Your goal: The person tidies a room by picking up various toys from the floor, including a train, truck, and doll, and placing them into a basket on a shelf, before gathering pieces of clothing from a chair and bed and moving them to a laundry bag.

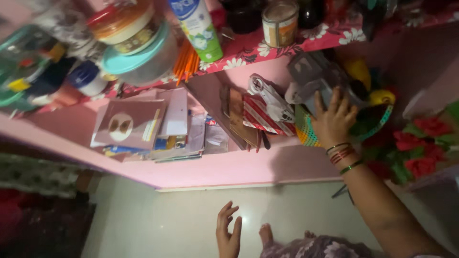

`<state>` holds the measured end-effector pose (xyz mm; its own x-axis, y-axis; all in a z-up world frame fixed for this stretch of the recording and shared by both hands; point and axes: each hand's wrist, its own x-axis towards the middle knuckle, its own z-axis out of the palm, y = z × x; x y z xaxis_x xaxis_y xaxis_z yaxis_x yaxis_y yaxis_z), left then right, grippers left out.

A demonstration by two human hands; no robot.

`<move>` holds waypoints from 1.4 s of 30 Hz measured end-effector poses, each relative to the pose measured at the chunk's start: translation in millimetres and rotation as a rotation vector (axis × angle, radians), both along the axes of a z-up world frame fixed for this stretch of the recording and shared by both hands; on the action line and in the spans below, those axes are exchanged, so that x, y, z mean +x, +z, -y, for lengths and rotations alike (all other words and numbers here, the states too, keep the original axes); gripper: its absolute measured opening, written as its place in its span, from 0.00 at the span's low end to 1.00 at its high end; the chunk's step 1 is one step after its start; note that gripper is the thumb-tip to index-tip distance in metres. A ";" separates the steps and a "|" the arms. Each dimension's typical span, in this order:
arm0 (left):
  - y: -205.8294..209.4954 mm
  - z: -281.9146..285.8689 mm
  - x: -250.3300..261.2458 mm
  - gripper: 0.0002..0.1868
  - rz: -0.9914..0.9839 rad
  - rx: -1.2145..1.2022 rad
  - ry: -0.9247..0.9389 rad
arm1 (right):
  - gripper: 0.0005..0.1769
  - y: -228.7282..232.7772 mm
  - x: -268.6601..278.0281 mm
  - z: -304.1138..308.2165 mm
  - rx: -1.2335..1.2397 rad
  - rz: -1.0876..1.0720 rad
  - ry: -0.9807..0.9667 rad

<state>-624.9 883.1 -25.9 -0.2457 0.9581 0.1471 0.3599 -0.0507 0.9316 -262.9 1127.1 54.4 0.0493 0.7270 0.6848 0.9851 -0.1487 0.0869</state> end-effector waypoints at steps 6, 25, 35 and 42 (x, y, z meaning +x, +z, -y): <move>50.1 -92.8 -7.5 0.14 -0.112 0.084 -0.293 | 0.46 16.2 -6.8 26.2 -0.150 -0.038 0.083; 22.8 -193.1 82.8 0.15 -0.025 -0.056 -1.124 | 0.34 -6.1 -39.9 282.9 -0.360 -0.316 -0.297; 55.2 -105.9 193.1 0.17 -0.182 0.002 -1.309 | 0.38 -27.6 30.2 420.2 -0.265 -0.434 -0.538; 53.4 1.6 290.8 0.18 -0.129 0.074 -1.334 | 0.34 -56.3 113.4 533.5 -0.138 -0.463 -0.533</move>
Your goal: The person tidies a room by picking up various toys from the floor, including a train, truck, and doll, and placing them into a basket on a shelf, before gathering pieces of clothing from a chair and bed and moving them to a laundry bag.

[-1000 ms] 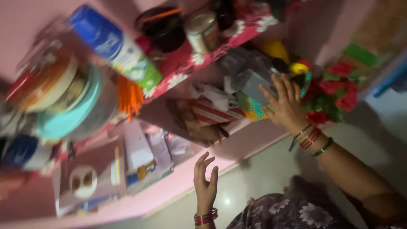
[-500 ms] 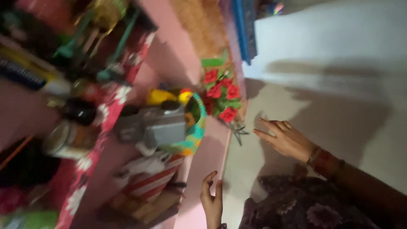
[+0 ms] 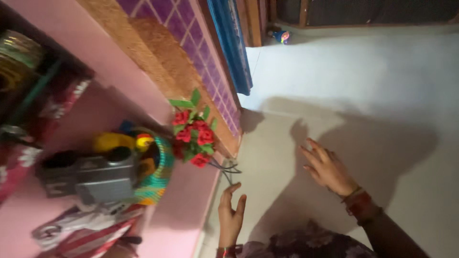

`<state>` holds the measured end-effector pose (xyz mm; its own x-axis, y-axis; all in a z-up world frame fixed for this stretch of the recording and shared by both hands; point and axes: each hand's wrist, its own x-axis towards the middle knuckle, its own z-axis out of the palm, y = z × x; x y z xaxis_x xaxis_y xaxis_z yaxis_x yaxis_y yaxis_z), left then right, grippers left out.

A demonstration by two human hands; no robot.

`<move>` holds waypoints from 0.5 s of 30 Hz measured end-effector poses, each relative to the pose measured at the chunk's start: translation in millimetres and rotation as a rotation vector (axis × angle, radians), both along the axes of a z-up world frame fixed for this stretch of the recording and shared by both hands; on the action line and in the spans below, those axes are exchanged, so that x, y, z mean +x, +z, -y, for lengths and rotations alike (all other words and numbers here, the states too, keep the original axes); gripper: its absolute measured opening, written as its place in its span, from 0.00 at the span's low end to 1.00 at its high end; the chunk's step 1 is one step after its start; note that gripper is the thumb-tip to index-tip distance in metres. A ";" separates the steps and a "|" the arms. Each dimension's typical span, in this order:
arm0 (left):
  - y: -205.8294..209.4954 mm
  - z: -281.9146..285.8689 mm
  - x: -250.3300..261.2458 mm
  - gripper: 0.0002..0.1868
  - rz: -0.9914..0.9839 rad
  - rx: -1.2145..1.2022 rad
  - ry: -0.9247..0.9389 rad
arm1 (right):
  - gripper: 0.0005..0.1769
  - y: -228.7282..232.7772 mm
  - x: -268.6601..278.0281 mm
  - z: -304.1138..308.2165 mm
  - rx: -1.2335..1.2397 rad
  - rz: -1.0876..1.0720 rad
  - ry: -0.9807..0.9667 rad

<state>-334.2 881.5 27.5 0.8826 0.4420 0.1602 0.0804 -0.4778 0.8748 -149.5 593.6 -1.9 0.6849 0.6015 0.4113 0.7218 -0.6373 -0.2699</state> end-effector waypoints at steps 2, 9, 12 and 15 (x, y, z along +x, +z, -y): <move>0.2 24.6 27.2 0.20 0.010 -0.043 -0.006 | 0.34 -3.1 20.0 32.8 0.048 -0.099 -0.027; 17.2 58.5 119.0 0.21 0.078 0.080 -0.068 | 0.38 12.5 92.8 103.2 0.179 -0.180 -0.167; 11.7 59.9 155.2 0.19 0.120 0.149 -0.083 | 0.36 21.5 124.2 110.9 0.281 -0.199 -0.152; -4.7 54.4 196.1 0.18 0.128 0.209 -0.094 | 0.36 27.6 162.7 105.9 0.280 -0.224 -0.125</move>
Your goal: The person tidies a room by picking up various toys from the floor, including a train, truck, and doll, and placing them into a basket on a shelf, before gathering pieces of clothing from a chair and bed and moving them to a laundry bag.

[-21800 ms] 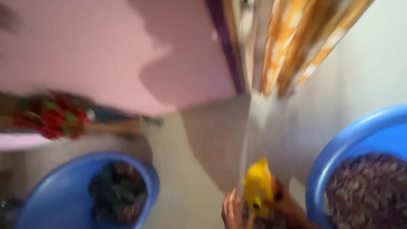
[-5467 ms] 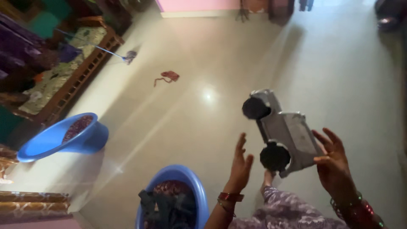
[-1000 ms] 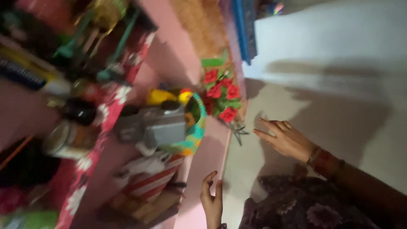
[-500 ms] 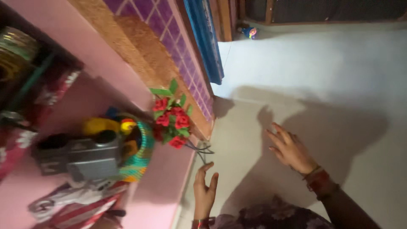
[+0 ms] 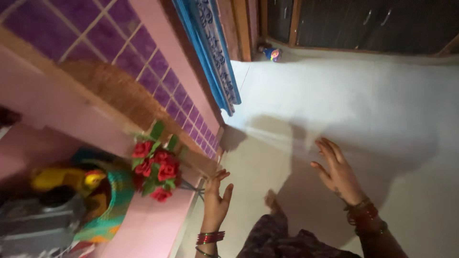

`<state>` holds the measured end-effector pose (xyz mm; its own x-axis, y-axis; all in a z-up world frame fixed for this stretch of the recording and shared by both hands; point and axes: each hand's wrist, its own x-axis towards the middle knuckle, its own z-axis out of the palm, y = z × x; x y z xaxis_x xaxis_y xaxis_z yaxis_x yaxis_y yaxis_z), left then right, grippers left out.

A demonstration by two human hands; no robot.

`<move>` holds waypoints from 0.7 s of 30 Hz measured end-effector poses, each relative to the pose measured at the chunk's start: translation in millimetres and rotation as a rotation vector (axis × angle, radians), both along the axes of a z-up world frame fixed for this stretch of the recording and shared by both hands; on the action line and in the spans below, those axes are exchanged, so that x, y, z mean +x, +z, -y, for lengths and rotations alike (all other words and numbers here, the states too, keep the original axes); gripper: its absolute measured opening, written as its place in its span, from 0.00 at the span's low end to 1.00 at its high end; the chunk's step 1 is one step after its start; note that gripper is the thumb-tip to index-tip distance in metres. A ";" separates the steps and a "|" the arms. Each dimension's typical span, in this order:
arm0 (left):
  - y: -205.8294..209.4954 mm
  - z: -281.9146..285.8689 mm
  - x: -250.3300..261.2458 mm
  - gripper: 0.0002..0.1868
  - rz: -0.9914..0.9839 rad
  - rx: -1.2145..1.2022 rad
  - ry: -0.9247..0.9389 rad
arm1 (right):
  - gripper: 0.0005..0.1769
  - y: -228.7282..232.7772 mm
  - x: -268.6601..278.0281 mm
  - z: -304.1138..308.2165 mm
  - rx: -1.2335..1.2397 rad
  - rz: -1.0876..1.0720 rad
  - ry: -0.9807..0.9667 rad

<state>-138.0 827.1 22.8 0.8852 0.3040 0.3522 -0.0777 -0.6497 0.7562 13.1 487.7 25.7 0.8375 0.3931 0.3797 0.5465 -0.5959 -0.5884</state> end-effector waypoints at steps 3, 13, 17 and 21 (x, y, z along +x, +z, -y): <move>-18.0 -12.1 46.0 0.18 -0.030 0.016 0.025 | 0.34 -4.4 50.2 -3.3 -0.002 -0.055 0.025; -29.6 -13.9 275.1 0.15 0.017 -0.046 -0.060 | 0.36 -3.7 241.7 33.4 0.057 -0.341 -0.230; -19.3 7.8 362.8 0.18 -0.044 -0.152 -0.213 | 0.35 9.4 297.5 15.0 0.080 -0.317 -0.233; -1.5 24.8 436.6 0.15 0.026 -0.046 -0.303 | 0.34 -17.8 354.5 10.6 0.069 -0.254 -0.165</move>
